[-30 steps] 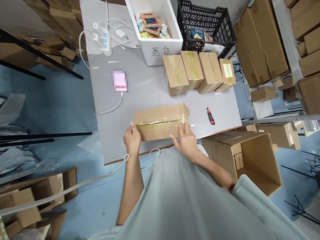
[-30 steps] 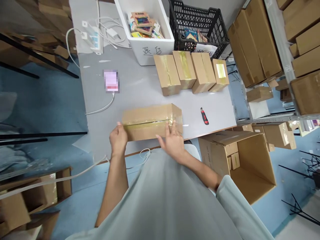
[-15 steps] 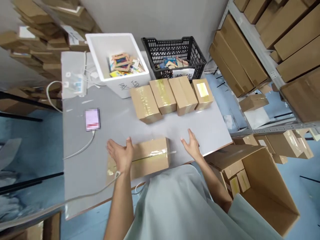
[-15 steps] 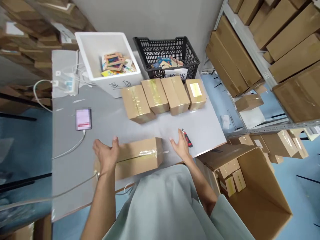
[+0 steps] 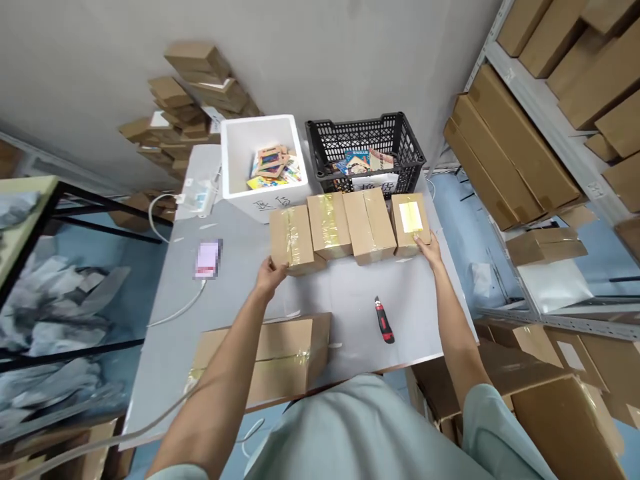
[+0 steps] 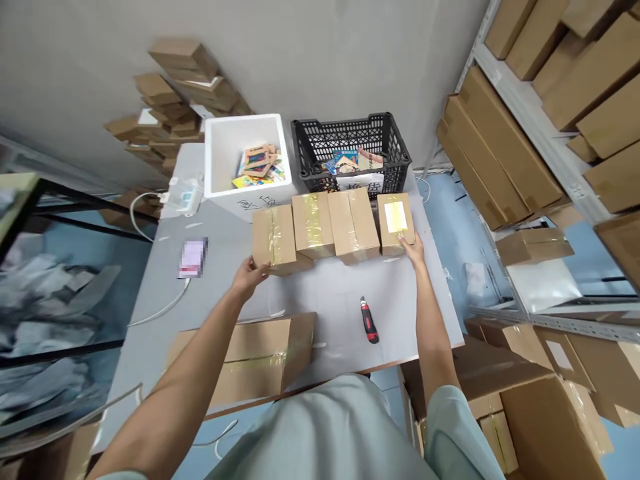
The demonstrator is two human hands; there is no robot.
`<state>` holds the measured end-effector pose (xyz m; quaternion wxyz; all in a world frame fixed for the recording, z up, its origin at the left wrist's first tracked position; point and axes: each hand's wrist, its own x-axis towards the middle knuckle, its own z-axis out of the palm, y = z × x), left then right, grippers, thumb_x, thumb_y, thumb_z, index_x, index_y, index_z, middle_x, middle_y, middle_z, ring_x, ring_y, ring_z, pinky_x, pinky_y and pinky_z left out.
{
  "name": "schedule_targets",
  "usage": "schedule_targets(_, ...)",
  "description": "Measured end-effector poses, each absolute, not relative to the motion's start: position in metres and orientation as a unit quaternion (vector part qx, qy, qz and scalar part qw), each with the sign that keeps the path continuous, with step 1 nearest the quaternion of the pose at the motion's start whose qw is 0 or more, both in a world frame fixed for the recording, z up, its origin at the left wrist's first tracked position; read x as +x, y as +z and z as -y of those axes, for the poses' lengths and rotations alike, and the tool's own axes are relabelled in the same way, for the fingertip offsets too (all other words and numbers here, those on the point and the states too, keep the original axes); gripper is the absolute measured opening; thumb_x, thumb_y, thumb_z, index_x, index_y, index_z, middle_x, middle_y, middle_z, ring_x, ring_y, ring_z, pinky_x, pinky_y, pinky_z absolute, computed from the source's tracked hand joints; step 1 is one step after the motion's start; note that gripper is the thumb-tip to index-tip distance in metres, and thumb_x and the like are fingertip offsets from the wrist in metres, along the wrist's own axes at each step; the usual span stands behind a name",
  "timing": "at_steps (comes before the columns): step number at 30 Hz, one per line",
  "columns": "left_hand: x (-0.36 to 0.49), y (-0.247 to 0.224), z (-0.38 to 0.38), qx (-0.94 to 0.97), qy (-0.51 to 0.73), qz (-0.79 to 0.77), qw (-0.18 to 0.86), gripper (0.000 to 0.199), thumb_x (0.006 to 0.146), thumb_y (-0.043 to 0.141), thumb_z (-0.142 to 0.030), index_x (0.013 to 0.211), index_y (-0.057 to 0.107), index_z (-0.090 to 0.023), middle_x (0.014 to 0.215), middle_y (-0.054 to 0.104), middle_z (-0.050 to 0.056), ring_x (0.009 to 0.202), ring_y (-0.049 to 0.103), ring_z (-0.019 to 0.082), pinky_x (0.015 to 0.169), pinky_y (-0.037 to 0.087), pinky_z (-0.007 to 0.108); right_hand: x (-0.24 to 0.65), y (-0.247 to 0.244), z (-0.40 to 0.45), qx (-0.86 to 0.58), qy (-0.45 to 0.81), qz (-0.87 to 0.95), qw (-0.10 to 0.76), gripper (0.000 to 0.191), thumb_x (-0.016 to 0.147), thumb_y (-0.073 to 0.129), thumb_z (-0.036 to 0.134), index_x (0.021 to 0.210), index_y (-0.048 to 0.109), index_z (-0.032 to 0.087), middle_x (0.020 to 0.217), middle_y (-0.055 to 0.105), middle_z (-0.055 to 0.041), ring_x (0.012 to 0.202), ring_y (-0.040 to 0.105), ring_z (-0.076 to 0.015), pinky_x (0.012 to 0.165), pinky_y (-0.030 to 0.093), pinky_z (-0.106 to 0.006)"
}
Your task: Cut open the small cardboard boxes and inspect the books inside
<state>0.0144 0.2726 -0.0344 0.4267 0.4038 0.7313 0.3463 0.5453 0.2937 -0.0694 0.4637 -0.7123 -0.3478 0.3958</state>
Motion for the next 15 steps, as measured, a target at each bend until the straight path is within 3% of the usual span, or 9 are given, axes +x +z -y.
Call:
schedule_targets(5,-0.004,-0.026,-0.273,0.294,0.368,-0.707,0.528,0.074,0.073,0.093,-0.035,0.142,0.071,-0.024,0.119,0.078,0.01,0.114,0.075,0.027,0.103,0.067,0.047,0.529,-0.079,-0.297,-0.646,0.426,0.411,0.483,0.074,0.084,0.092,0.059,0.139,0.075,0.012,0.122,0.087,-0.018,0.116,0.08,-0.0324,0.105,0.068,-0.046)
schedule_targets(11,-0.016,-0.026,-0.285,0.238,0.399,-0.711,0.529,0.071,0.074,0.083,-0.011,0.143,0.074,-0.026,0.118,0.076,0.007,0.103,0.073,0.019,0.111,0.065,0.045,0.52,-0.078,-0.291,-0.645,0.433,0.431,0.458,0.083,0.089,0.084,0.064,0.153,0.068,0.013,0.139,0.083,-0.0192,0.126,0.078,-0.0318,0.115,0.064,-0.049)
schedule_targets(15,-0.006,-0.023,-0.29,0.192,0.404,-0.733,0.512,0.074,0.078,0.07,-0.004,0.146,0.071,-0.032,0.116,0.075,0.002,0.103,0.071,0.015,0.12,0.059,0.048,0.516,-0.081,-0.292,-0.648,0.429,0.439,0.451,0.081,0.093,0.081,0.062,0.156,0.067,0.013,0.143,0.081,-0.0192,0.129,0.078,-0.0309,0.117,0.062,-0.048)
